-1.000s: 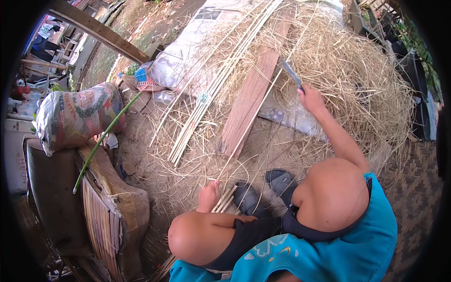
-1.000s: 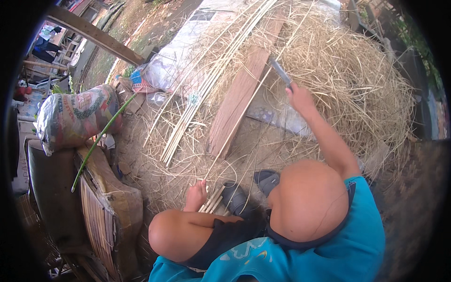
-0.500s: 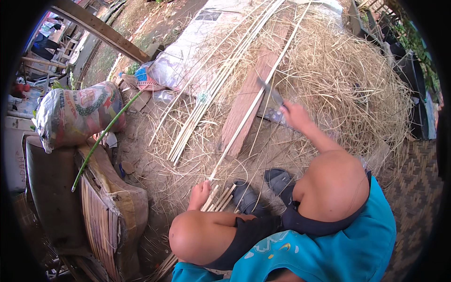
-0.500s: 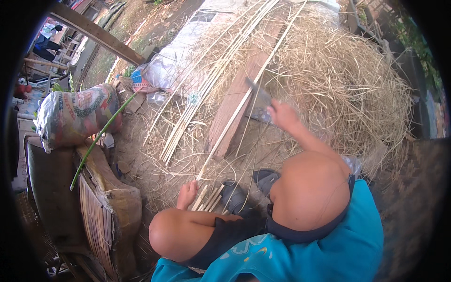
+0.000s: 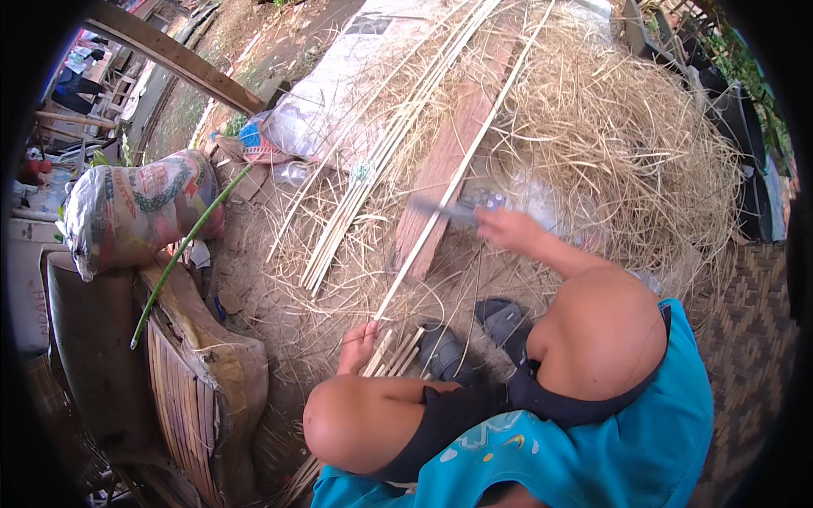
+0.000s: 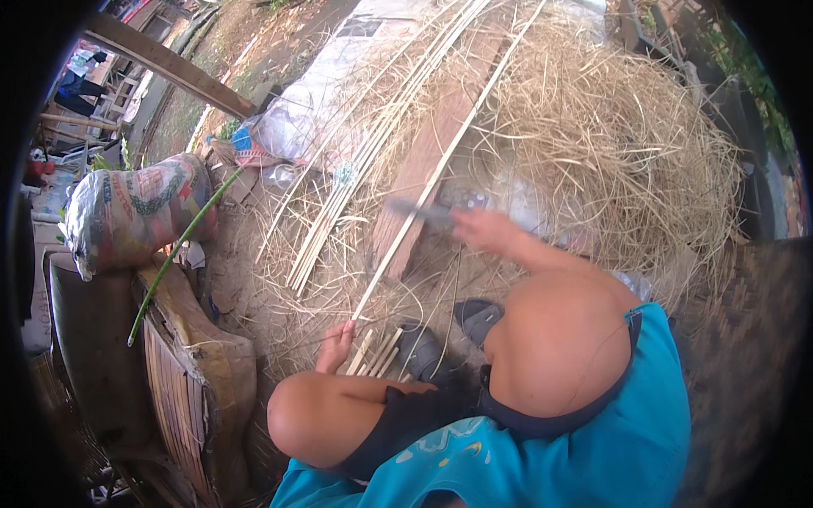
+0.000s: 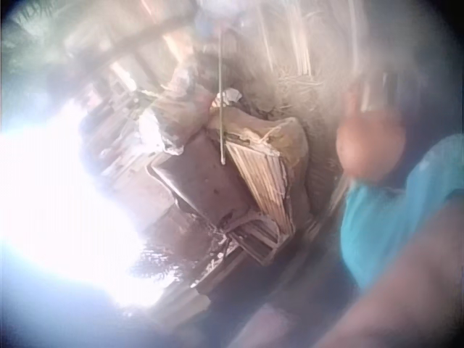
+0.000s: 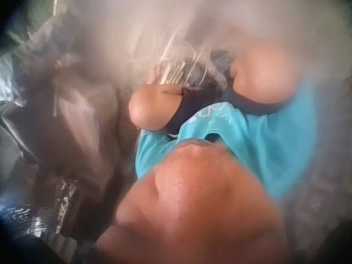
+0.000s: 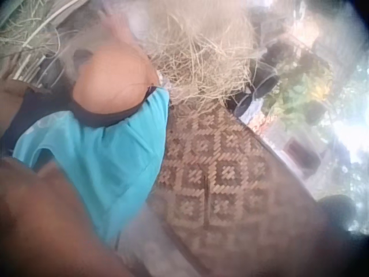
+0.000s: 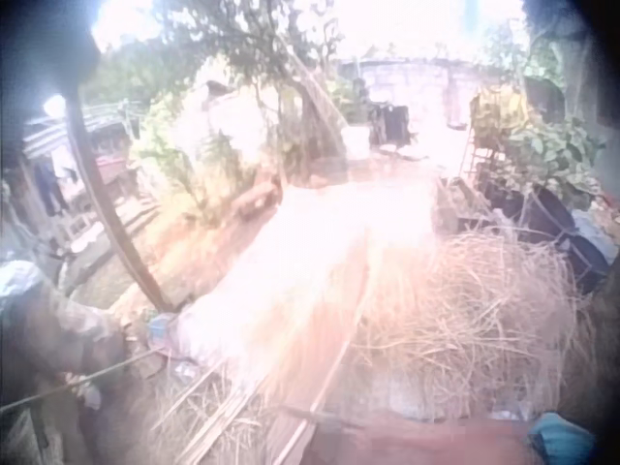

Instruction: The person sits on the ground and uses a machete to split long bamboo stalks into thin strips. They repeatedly position each stalk on a wooden board and strike it with the machete to separate the fibers.

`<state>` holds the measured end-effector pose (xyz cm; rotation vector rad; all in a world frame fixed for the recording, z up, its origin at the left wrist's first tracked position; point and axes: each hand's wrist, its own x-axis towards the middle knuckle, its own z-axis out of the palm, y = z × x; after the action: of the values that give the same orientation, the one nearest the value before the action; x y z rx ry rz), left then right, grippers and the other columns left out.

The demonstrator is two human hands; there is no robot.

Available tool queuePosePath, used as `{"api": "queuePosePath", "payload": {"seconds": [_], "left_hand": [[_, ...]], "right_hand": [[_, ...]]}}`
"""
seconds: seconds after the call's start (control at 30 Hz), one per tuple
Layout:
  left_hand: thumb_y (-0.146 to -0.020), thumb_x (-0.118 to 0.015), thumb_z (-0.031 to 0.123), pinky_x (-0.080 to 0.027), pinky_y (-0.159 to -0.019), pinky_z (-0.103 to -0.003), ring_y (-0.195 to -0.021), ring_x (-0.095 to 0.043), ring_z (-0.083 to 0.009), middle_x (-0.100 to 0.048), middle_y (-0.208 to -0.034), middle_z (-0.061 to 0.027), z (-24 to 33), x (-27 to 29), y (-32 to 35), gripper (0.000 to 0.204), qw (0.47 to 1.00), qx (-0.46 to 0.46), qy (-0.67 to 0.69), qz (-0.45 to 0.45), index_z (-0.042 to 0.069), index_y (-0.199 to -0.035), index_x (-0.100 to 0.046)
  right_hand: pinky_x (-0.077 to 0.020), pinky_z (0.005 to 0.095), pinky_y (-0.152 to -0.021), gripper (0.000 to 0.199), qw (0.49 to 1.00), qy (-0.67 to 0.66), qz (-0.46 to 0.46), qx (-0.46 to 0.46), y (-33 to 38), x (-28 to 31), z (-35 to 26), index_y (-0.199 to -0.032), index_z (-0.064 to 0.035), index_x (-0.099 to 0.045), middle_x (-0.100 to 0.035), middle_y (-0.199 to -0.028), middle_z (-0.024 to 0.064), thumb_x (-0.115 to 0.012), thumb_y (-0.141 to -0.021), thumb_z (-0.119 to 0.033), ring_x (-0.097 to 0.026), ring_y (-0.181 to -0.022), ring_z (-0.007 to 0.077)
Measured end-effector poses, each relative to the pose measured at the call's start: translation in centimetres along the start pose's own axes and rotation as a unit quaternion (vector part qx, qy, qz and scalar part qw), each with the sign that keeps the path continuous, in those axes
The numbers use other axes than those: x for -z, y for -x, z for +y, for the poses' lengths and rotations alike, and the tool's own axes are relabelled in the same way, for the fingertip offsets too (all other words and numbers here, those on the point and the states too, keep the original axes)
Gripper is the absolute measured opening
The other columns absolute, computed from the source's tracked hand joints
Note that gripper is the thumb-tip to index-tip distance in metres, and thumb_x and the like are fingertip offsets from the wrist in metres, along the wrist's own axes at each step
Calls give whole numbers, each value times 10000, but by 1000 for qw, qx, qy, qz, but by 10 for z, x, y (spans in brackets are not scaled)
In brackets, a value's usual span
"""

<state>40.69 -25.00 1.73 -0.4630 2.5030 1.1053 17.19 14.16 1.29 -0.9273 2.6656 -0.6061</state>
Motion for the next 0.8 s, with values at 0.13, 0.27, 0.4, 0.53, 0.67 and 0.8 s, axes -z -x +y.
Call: {"api": "queuePosePath", "payload": {"seconds": [0.13,0.27,0.4,0.53,0.67,0.8], "left_hand": [[-1028,-550,445,-502,-671,-383,-651,-618,-196,-655,-679,-140,11,10,9,495,998,60,-18,-27,-3,-917,-729],[-1023,-552,446,-481,-643,-396,-638,-591,-207,-623,-658,-132,9,0,-15,494,999,9,41,-8,-8,-918,-716],[-1021,-553,416,-477,-633,-417,-644,-614,-252,-620,-670,-165,-87,18,33,471,993,120,-4,-1,-14,-883,-685],[-1024,-533,406,-484,-641,-488,-670,-653,-387,-644,-704,-230,-28,7,7,466,997,-10,-75,22,-11,-857,-655],[-1053,-456,406,-497,-676,-582,-757,-656,-482,-650,-762,-294,33,-14,-28,420,987,-60,-140,58,19,-972,-599],[-1070,-407,395,-499,-696,-615,-784,-659,-491,-638,-741,-317,23,-19,-15,390,971,-43,-236,12,36,-1029,-552]], "right_hand": [[-568,511,-753,456,982,-61,63,-165,-13,23,31,-1374,-141,-528,-691,-930,228,-547,-1016,-423,-697,-825,408],[-563,515,-737,387,996,11,87,32,-15,14,46,-1290,-151,-581,-703,-978,205,-525,-1023,-425,-699,-858,395],[-556,511,-738,332,908,12,192,-372,-20,119,147,-1179,-89,-636,-719,-855,186,-504,-1039,-360,-699,-805,406],[-542,541,-790,334,967,-45,142,-204,-9,77,74,-1193,-81,-613,-721,-929,219,-540,-1022,-359,-697,-895,430],[-554,541,-798,442,1000,-15,-13,-7,-5,6,-42,-1354,-144,-558,-696,-979,249,-564,-1005,-415,-688,-889,449],[-553,544,-731,387,973,15,175,-149,-13,43,77,-1264,-123,-599,-695,-917,237,-529,-1019,-414,-679,-848,447]]}}
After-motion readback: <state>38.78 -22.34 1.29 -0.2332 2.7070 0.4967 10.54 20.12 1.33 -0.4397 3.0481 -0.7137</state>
